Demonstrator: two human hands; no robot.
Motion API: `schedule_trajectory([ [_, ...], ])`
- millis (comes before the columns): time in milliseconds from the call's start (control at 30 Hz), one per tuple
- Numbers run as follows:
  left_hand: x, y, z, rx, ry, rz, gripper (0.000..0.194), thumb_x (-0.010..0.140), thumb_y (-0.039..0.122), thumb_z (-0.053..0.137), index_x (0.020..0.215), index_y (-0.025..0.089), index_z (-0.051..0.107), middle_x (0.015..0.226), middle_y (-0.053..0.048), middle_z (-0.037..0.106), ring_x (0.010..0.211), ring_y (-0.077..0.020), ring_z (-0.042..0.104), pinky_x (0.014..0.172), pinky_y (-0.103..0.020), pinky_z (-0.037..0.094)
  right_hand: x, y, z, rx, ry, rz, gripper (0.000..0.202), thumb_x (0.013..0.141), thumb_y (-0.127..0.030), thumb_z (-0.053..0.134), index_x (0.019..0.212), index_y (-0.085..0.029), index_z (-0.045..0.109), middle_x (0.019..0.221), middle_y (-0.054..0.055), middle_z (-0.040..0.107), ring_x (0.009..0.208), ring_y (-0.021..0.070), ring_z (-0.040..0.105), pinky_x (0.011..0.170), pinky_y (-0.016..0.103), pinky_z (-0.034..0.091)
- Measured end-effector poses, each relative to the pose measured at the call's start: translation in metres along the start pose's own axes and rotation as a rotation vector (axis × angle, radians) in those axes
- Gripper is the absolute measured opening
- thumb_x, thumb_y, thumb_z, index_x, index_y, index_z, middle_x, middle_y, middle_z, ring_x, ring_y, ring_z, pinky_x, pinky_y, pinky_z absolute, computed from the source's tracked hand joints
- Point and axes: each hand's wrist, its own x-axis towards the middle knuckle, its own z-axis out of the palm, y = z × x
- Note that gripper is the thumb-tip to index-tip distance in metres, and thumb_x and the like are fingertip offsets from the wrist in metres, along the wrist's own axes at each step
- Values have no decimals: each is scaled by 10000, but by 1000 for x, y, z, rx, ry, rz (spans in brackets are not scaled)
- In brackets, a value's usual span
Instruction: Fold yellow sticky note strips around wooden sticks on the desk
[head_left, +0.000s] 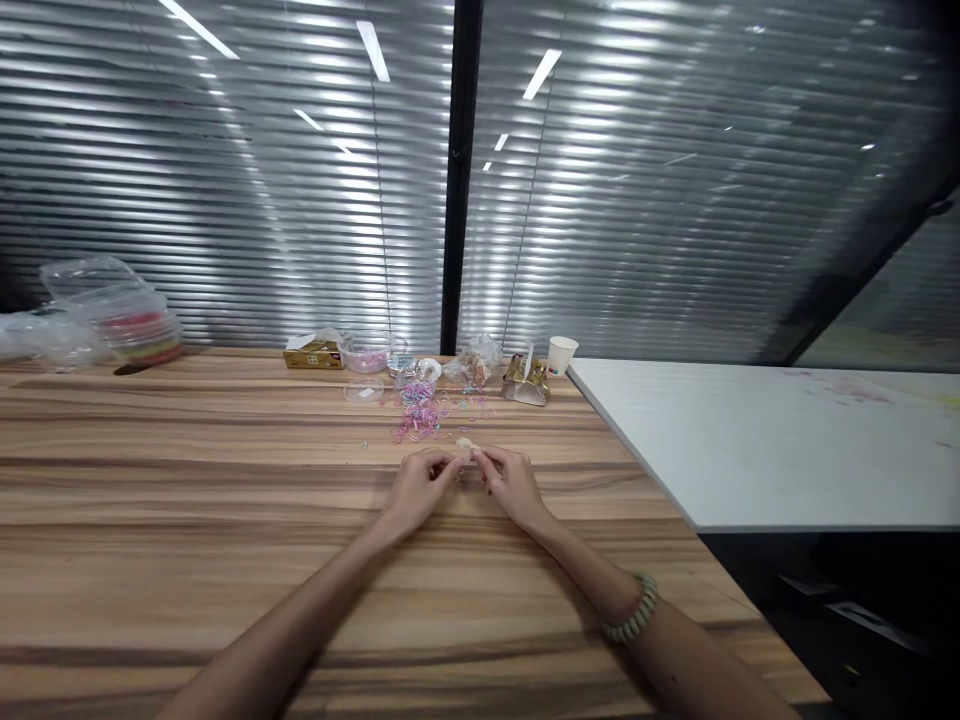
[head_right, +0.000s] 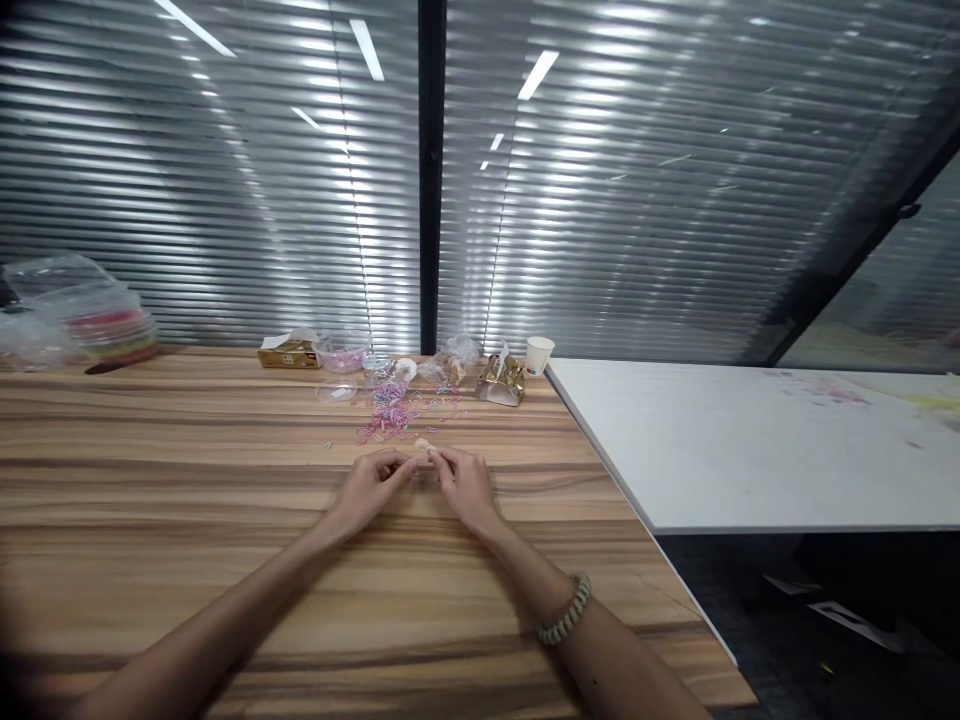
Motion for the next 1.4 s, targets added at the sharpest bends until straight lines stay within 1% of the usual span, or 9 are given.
schedule_trajectory([
  [100,-3,7,0,136,65,197,291,832,326,446,745,146,657,680,-51,607,673,-156,518,665,-274,405,2,1,0,4,6,13,365,865,-343,385,598,-172,564,486,-12,507,463,110,456,485,196,318],
  [200,-5,12,0,133,66,371,202,827,257,469,764,162,636,746,-58,616,791,-172,529,774,-305,401,3,2,0,9,13,25,389,864,-349,376,552,-174,528,474,-15,494,462,108,451,492,195,320],
  [300,-7,15,-1,37,40,405,155,811,232,499,753,175,631,834,-63,644,881,-178,546,818,-303,404,3,2,1,21,14,38,380,864,-348,375,557,-176,520,468,-20,489,456,107,449,490,194,320],
  [400,-7,14,-1,-76,-14,312,156,799,251,518,736,170,636,831,-60,653,845,-172,573,798,-286,420,2,2,1,36,7,32,374,863,-348,379,559,-177,512,470,-24,484,457,105,452,488,191,322],
  [633,0,3,2,-403,-83,-74,239,748,365,574,746,133,635,776,-71,659,765,-187,590,733,-290,434,0,-5,-1,85,112,21,360,869,-368,369,630,-170,551,493,-16,499,451,103,449,466,192,323],
  [900,5,6,-2,-775,-122,-294,200,701,329,616,645,142,575,628,-3,592,715,-155,575,754,-261,378,-4,-12,-2,44,137,-118,335,885,-308,368,634,-170,542,521,-10,511,483,105,468,507,203,334],
  [1067,7,0,-2,-869,-106,-338,187,685,305,621,631,135,566,592,8,537,603,-109,512,659,-228,370,-4,-11,-3,-24,97,-243,303,888,-263,373,680,-165,572,568,8,547,549,124,506,558,218,352],
  [1267,8,0,0,-891,-54,-336,163,661,268,597,587,134,541,547,29,460,527,-81,404,525,-211,312,-4,-2,-1,-129,43,-353,241,879,-208,384,892,-170,622,661,37,618,625,153,541,621,250,381],
  [1400,7,2,0,-907,-54,-375,157,651,270,595,596,136,534,536,39,454,495,-72,384,505,-209,298,-3,4,-2,-217,24,-458,228,869,-171,395,903,-169,620,698,46,626,645,154,540,641,264,382],
])
